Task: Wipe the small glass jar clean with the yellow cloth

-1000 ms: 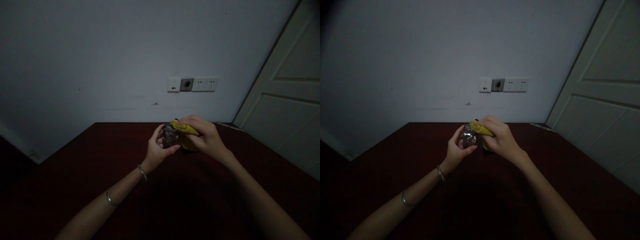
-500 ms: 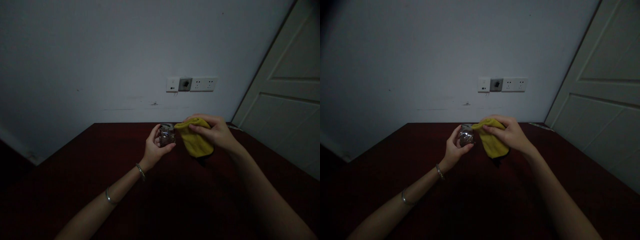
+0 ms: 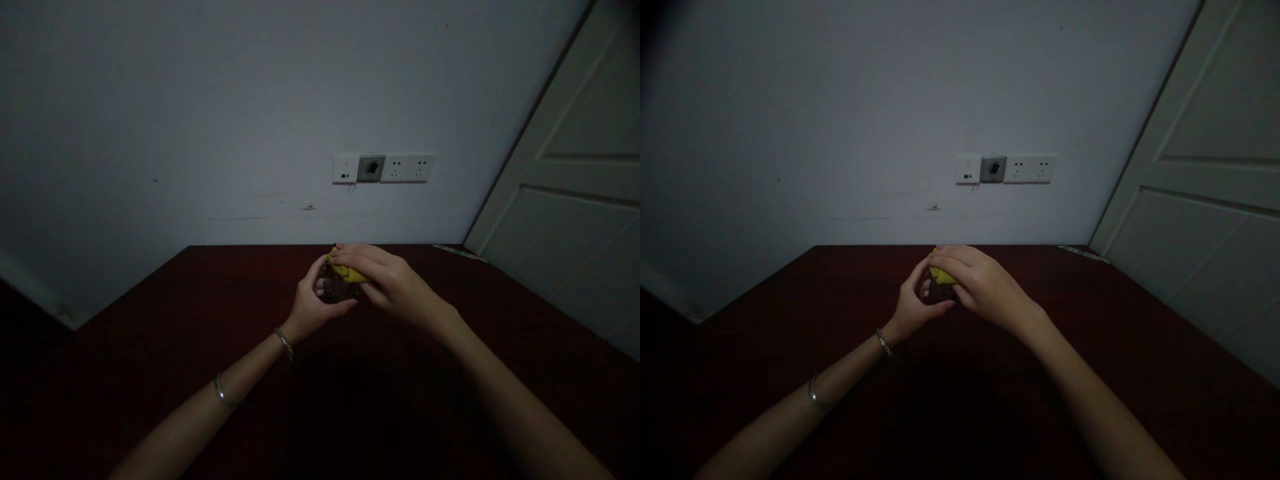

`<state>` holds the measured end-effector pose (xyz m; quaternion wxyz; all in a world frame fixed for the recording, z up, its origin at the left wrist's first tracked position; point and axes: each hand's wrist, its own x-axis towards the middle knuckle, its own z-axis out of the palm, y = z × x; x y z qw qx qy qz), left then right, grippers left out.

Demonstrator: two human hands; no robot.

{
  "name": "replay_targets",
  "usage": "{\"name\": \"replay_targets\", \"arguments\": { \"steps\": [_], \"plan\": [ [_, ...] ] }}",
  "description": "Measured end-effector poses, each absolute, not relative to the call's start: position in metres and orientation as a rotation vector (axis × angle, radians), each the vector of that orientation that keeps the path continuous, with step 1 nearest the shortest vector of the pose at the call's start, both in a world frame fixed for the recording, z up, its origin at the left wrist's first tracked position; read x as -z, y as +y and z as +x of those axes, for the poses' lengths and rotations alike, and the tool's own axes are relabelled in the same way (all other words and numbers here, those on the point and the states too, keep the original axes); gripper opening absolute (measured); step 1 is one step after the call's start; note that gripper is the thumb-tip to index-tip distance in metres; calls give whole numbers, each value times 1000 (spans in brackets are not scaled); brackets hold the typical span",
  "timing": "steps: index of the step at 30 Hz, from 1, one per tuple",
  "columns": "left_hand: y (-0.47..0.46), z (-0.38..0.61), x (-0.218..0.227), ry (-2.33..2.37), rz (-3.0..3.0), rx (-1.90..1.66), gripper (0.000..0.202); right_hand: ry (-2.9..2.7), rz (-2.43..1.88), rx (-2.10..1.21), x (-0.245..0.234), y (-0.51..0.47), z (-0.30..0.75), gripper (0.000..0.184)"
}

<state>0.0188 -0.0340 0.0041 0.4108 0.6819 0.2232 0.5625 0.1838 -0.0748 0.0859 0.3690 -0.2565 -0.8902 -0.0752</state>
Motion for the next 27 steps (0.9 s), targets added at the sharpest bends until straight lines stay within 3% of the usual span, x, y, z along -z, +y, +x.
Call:
{"name": "replay_targets", "arguments": {
  "steps": [7,14,21,27],
  "plan": [
    [-30,19,-2,548,1733,-1414,87,-2353,-581,241,-93,-80,183,39],
    [-34,20,-5,569,1680,-1395,86,-2301,-648,69,-96,-86,187,42],
    [-22,16,-3,553,1583,-1511,86,-2350,-596,-115,-101,-91,183,34],
    [-17,15,-2,521,1526,-1548,79,-2074,-692,-84,-98,-84,188,38]
  ]
}}
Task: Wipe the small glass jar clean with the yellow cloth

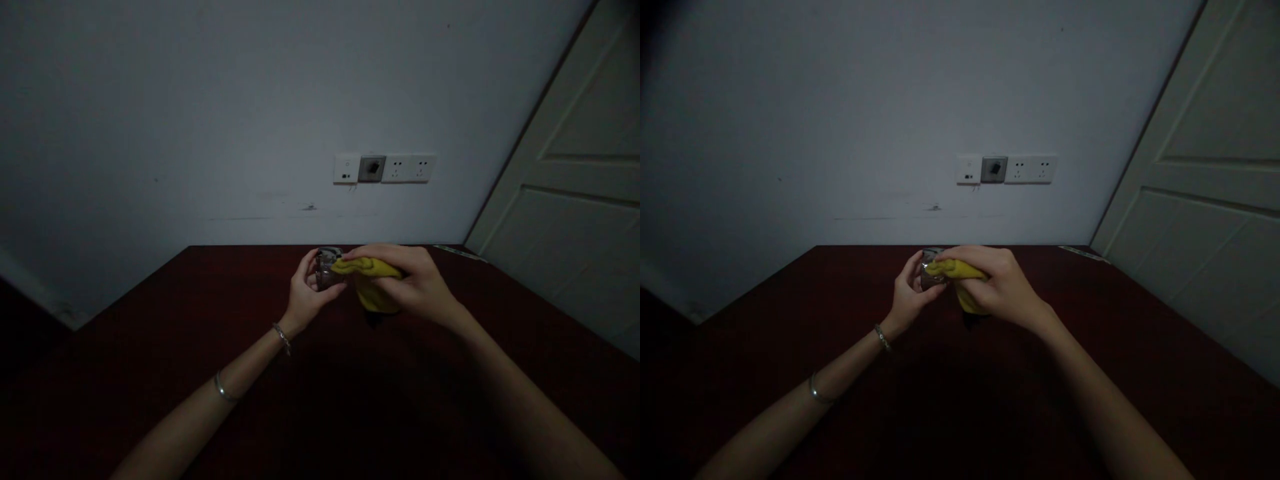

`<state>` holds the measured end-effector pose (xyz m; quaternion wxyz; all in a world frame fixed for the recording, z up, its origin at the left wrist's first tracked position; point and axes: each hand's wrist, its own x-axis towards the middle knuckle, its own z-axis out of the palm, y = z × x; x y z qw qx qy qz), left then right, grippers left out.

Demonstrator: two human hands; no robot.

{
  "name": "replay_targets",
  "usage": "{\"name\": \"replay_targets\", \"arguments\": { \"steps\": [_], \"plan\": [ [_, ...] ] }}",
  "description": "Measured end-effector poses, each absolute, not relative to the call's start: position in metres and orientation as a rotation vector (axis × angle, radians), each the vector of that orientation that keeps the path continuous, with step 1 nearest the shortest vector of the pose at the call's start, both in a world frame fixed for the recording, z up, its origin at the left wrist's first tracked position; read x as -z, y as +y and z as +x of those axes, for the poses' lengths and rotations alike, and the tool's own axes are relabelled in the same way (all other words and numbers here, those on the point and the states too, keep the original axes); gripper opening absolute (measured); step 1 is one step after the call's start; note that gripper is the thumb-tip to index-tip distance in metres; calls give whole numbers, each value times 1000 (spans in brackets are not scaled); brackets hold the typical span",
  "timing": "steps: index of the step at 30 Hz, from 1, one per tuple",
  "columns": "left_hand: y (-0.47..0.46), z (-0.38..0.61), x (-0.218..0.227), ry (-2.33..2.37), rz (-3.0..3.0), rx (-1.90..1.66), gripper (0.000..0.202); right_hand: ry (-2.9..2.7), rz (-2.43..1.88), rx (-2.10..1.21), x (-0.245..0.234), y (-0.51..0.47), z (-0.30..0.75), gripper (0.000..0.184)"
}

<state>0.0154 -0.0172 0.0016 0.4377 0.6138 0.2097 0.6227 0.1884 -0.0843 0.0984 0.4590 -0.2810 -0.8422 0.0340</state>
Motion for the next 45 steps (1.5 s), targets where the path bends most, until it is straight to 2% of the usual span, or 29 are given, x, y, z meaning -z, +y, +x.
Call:
{"name": "replay_targets", "arguments": {
  "steps": [4,9,17,21,28,33,40,45],
  "plan": [
    [-23,17,-4,524,1528,-1544,81,-1958,-721,61,-94,-78,193,46],
    [-27,19,-3,492,1566,-1517,80,-2086,-662,117,-85,-75,189,53],
    [-18,17,1,579,1484,-1539,85,-2314,-598,-107,-94,-84,188,35],
    [-15,16,4,598,1468,-1528,86,-2333,-632,-190,-99,-87,188,31],
    [-22,18,4,568,1486,-1495,79,-2087,-731,37,-96,-81,196,47],
    [-25,20,2,503,1511,-1491,79,-2141,-716,49,-90,-75,197,49],
    [-24,18,1,502,1484,-1519,76,-2228,-649,-63,-96,-82,193,37],
    [-17,15,6,517,1446,-1532,82,-2286,-634,-167,-99,-86,189,28]
  ]
}}
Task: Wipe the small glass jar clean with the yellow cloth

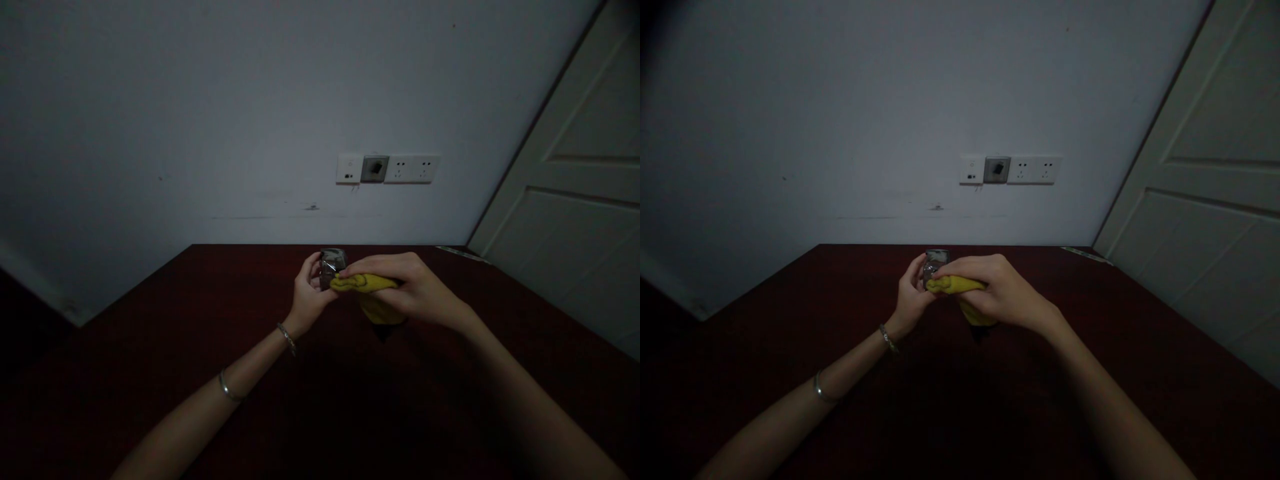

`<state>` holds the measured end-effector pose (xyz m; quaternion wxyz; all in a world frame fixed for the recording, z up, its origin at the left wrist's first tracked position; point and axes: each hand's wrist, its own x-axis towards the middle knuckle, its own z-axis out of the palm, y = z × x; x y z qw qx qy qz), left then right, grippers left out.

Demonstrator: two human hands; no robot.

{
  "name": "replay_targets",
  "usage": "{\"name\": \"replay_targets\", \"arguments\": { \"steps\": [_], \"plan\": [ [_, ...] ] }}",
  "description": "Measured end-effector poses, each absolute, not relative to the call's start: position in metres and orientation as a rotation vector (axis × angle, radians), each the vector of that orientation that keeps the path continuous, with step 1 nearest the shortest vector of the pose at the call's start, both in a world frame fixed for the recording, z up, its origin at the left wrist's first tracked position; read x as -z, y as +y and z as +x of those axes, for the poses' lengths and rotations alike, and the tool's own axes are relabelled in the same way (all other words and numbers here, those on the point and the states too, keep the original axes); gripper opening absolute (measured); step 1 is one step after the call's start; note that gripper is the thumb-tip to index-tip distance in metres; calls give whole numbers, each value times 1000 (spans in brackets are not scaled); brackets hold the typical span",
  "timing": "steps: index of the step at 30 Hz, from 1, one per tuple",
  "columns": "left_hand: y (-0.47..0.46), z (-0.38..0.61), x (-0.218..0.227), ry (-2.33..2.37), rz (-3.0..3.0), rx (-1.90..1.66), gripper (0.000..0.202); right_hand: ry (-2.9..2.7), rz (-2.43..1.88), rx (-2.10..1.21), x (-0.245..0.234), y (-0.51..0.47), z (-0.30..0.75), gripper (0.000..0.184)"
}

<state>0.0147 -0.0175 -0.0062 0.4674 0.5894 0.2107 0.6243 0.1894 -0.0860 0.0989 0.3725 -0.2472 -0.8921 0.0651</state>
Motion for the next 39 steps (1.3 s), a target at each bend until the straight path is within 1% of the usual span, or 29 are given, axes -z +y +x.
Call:
{"name": "replay_targets", "arguments": {
  "steps": [3,6,10,15,20,24,26,31,36,39],
  "plan": [
    [-18,17,7,511,1450,-1525,79,-2204,-644,-150,-97,-86,190,31],
    [-23,21,6,492,1470,-1507,75,-2052,-654,-72,-93,-83,192,40],
    [-31,26,3,501,1509,-1450,80,-2053,-660,51,-90,-78,192,47],
    [-32,25,0,516,1506,-1443,80,-2209,-621,43,-88,-79,189,44],
    [-25,21,0,533,1500,-1476,82,-2288,-574,-19,-92,-85,188,32],
    [-20,20,1,540,1512,-1503,83,-2312,-579,-64,-96,-89,187,29],
    [-21,20,1,542,1507,-1497,81,-2265,-607,-23,-97,-89,187,31],
    [-31,21,-4,637,1558,-1440,81,-2108,-693,139,-96,-86,190,44],
    [-36,25,-7,651,1610,-1468,80,-2263,-664,167,-94,-83,188,44],
    [-32,25,-4,630,1590,-1474,79,-2318,-647,118,-95,-85,187,42]
  ]
}}
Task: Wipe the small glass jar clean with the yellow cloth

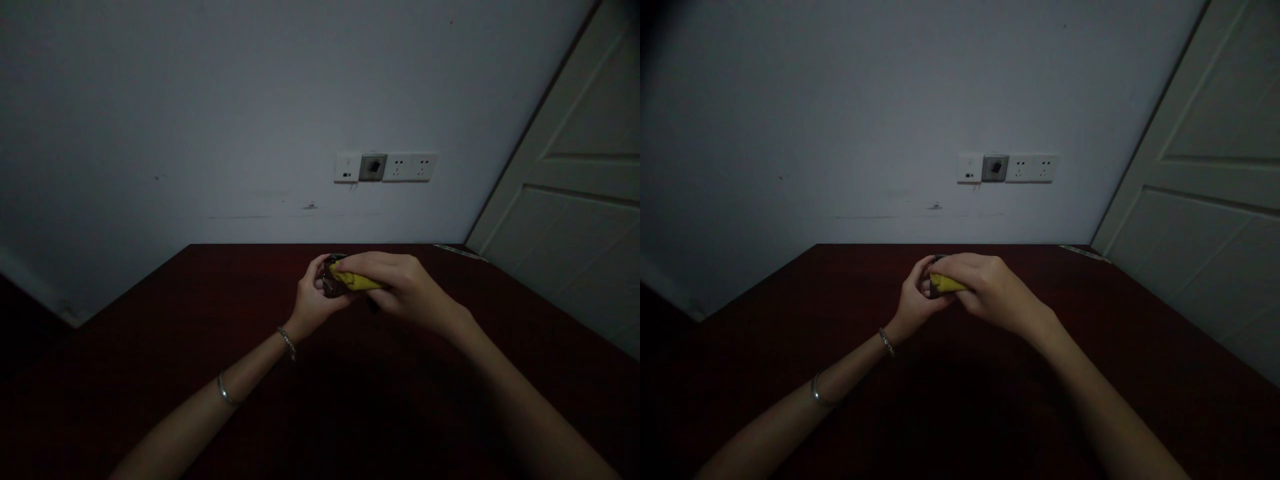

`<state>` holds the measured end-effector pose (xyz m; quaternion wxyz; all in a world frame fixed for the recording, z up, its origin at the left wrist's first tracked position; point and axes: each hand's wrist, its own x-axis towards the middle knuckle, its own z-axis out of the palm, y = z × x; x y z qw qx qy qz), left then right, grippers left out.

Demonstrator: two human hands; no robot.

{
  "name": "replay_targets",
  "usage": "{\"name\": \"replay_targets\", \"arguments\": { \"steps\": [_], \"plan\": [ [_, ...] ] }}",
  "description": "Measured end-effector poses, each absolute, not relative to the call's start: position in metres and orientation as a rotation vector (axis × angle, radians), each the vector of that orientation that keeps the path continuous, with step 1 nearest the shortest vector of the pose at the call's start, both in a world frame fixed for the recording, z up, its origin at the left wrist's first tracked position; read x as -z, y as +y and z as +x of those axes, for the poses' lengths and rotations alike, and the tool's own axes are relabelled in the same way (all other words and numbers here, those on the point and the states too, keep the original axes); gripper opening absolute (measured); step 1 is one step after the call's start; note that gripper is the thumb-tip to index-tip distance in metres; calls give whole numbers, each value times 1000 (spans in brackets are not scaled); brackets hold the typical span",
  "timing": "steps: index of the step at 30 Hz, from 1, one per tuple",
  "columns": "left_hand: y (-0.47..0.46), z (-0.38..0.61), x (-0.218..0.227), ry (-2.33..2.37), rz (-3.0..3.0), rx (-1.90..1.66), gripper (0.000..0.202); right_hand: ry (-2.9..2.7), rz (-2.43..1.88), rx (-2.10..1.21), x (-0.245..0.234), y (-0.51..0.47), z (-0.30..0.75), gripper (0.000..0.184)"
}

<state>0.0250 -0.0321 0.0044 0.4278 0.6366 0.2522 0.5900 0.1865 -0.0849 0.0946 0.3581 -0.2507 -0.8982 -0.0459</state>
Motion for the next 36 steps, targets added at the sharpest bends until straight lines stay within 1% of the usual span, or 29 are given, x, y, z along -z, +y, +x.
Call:
{"name": "replay_targets", "arguments": {
  "steps": [3,6,11,15,19,24,28,31,34,36],
  "plan": [
    [-24,23,1,588,1543,-1482,80,-2356,-617,34,-96,-88,186,34],
    [-18,21,4,576,1478,-1505,81,-2367,-620,-17,-99,-91,184,32],
    [-21,21,0,590,1409,-1486,74,-2203,-719,50,-99,-87,185,40],
    [-30,23,-4,567,1468,-1468,76,-2086,-764,90,-93,-77,191,47],
    [-33,25,-3,512,1509,-1433,78,-2116,-734,65,-90,-74,192,46],
    [-30,24,-5,504,1502,-1482,77,-2135,-703,47,-91,-78,188,46],
    [-27,22,-6,523,1457,-1476,74,-2160,-699,12,-92,-78,189,43],
    [-24,21,-3,531,1404,-1475,73,-2181,-681,-18,-94,-79,188,36],
    [-20,20,0,566,1359,-1494,73,-2244,-673,-92,-96,-82,186,31],
    [-18,19,2,580,1346,-1508,74,-2280,-676,-128,-99,-85,185,31]
  ]
}}
